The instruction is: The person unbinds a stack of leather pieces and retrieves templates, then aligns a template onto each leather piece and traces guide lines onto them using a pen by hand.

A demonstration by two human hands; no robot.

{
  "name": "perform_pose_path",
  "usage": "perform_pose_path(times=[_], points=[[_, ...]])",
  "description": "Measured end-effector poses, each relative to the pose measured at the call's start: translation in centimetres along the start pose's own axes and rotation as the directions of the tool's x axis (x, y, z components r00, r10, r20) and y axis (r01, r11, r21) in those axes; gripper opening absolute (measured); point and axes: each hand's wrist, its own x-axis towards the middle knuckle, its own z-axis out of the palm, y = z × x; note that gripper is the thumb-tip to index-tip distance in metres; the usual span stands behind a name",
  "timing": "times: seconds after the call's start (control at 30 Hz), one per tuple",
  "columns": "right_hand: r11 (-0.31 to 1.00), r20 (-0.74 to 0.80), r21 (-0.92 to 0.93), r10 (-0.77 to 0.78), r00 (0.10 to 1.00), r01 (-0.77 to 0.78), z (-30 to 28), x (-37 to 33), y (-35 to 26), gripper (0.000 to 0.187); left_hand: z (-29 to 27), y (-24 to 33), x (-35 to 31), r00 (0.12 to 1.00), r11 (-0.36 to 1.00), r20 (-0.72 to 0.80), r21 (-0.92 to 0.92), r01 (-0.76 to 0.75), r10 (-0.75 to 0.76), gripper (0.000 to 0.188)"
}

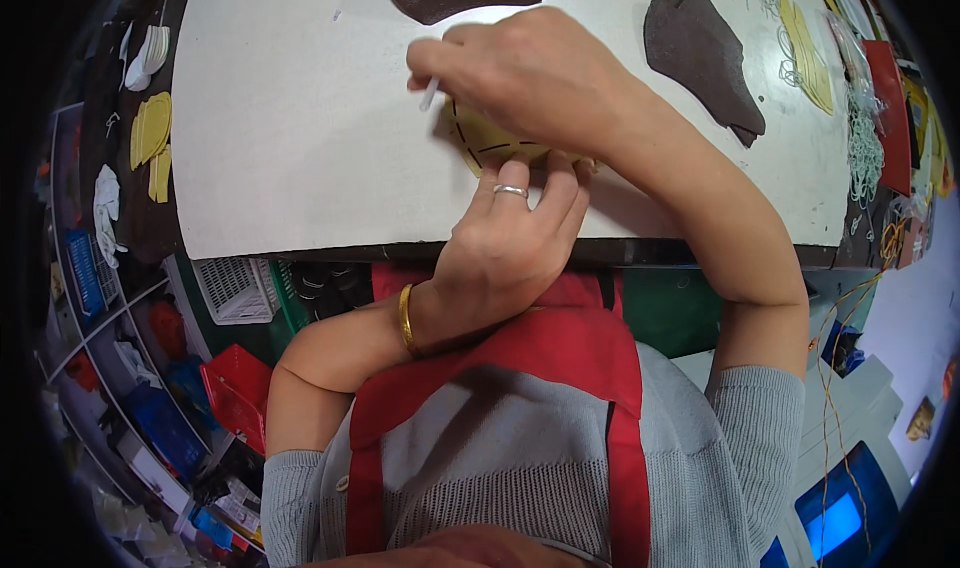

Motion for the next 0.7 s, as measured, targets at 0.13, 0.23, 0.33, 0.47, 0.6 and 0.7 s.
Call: perform_pose_path(times=[0.13,0.23,0.33,0.47,0.6,0.7], points=[[0.99,-0.113,0.093,0.115,0.987,-0.105,-0.8,-1.6,-1.6,0.016,0.4,-0.2,-0.6,0.999,1.0,-0.042,-0.01,-0.009,0.009,0.044],[0.952,0.106,0.223,0.192,0.976,-0.211,-1.4,-3.8,-2.0,0.022,0.5,-0.1,-0.7,0.997,0.997,-0.073,-0.074,-0.027,0.022,0.04],[0.981,0.068,0.126,0.143,0.987,-0.151,-2.0,-4.5,-2.5,0.021,0.4,-0.1,-0.7,0.998,0.996,-0.055,-0.079,-0.035,0.03,0.036],[0.97,0.147,-0.08,0.238,0.96,-0.229,-4.5,-7.0,-3.1,0.02,-0.5,-0.2,-0.1,1.0,0.999,-0.007,-0.054,0.0,0.0,0.036],[0.898,-0.117,0.223,0.411,0.904,-0.379,-5.5,-7.1,-1.3,0.023,-0.5,-0.6,0.8,0.997,0.999,-0.072,-0.045,-0.015,0.012,0.035],[0.888,-0.125,0.25,0.425,0.896,-0.386,-2.9,-6.6,0.4,0.028,-0.7,-0.2,1.7,1.0,0.999,-0.011,0.042,0.007,-0.006,0.035]])
